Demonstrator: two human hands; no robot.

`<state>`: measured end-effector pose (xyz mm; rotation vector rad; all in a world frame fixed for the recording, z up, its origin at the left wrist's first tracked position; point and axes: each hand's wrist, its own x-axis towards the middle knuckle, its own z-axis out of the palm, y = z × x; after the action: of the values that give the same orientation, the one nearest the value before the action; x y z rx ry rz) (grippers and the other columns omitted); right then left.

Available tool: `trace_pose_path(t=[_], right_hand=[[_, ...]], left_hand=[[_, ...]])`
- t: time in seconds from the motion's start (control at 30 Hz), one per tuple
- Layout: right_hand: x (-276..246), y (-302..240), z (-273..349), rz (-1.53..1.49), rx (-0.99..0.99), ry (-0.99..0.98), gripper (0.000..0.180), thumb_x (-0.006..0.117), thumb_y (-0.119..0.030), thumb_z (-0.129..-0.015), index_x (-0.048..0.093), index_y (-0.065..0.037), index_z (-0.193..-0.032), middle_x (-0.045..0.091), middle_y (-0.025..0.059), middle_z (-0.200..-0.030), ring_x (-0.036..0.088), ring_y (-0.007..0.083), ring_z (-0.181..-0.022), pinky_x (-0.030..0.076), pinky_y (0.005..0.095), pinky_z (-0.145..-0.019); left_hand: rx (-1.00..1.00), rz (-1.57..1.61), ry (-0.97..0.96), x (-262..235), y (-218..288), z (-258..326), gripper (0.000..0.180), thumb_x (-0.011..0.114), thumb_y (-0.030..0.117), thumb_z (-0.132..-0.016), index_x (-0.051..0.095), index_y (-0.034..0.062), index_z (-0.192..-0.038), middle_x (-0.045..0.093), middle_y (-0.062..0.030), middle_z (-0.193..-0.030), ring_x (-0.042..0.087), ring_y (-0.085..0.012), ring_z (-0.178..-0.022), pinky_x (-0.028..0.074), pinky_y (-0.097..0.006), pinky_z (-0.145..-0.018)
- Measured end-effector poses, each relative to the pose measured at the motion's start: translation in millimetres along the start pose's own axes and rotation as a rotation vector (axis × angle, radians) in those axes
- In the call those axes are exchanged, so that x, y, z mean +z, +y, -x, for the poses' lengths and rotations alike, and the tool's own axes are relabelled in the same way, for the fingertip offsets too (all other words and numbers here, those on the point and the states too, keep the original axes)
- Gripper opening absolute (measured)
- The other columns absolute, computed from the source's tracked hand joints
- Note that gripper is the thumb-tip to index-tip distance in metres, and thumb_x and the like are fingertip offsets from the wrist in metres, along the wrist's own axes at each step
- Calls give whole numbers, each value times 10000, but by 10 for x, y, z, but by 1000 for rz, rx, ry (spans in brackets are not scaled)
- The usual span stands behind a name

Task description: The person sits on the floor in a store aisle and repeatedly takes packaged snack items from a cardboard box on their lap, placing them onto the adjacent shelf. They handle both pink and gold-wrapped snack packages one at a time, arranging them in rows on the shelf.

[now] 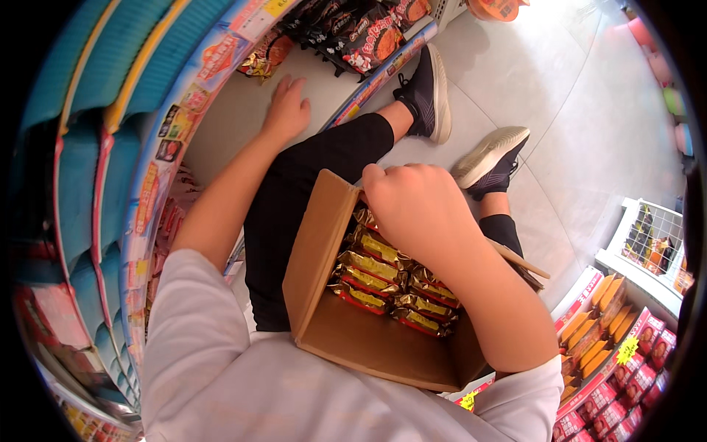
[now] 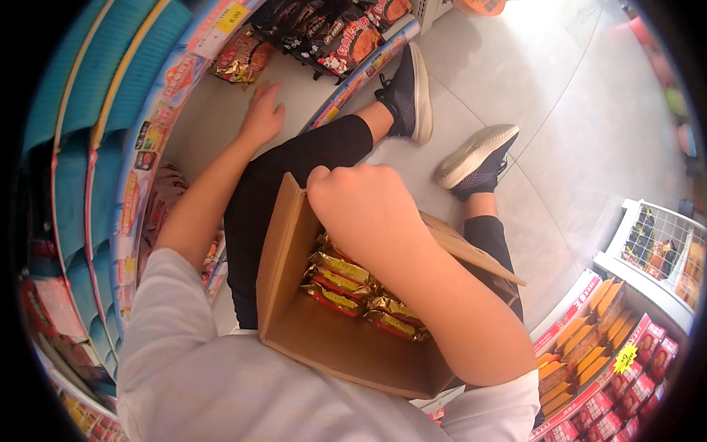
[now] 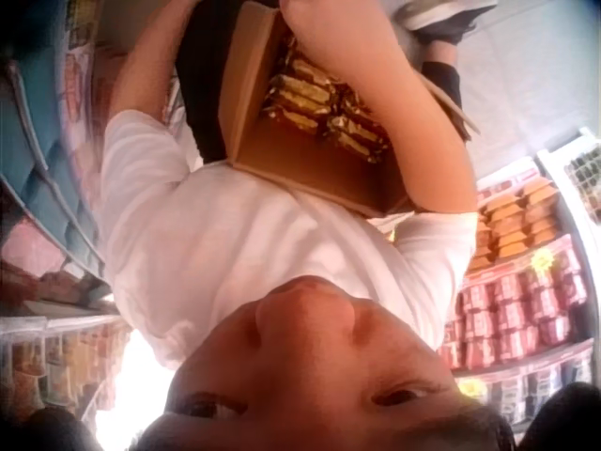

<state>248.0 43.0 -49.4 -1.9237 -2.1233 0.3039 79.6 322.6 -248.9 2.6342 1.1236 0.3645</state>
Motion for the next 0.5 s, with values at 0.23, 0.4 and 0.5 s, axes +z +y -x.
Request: trace_pose_path(t=[0.23, 0.4, 0.5], right_hand=[[30, -67, 76, 83, 32, 93, 83, 699, -94, -792, 629, -51, -794, 697, 115, -688, 752, 290, -658, 597, 390, -561], [203, 50, 139, 111, -12, 91, 139, 708, -184, -805, 687, -47, -821, 704, 122, -710, 744, 307, -660, 602, 417, -586], [132, -5, 179, 61, 24, 185, 181, 719, -218, -794, 698, -46, -845, 711, 130, -732, 736, 338, -678, 603, 447, -611]], left_hand=[[15, 1030, -160, -1499, 1542, 783, 283, 563, 171, -1080, 633, -9, -1287, 678, -78, -1235, 640, -129, -1068, 506, -305, -959], [203, 918, -228, -1524, 2094, 1141, 366, 485, 232, -1111, 593, -16, -1357, 647, -148, -1305, 567, -207, -1294, 413, -366, -1124], [211, 920, -164, -1379, 2117, 1180, 401, 472, 305, -1133, 588, -3, -1362, 677, -156, -1248, 636, -248, -1196, 469, -363, -1051]])
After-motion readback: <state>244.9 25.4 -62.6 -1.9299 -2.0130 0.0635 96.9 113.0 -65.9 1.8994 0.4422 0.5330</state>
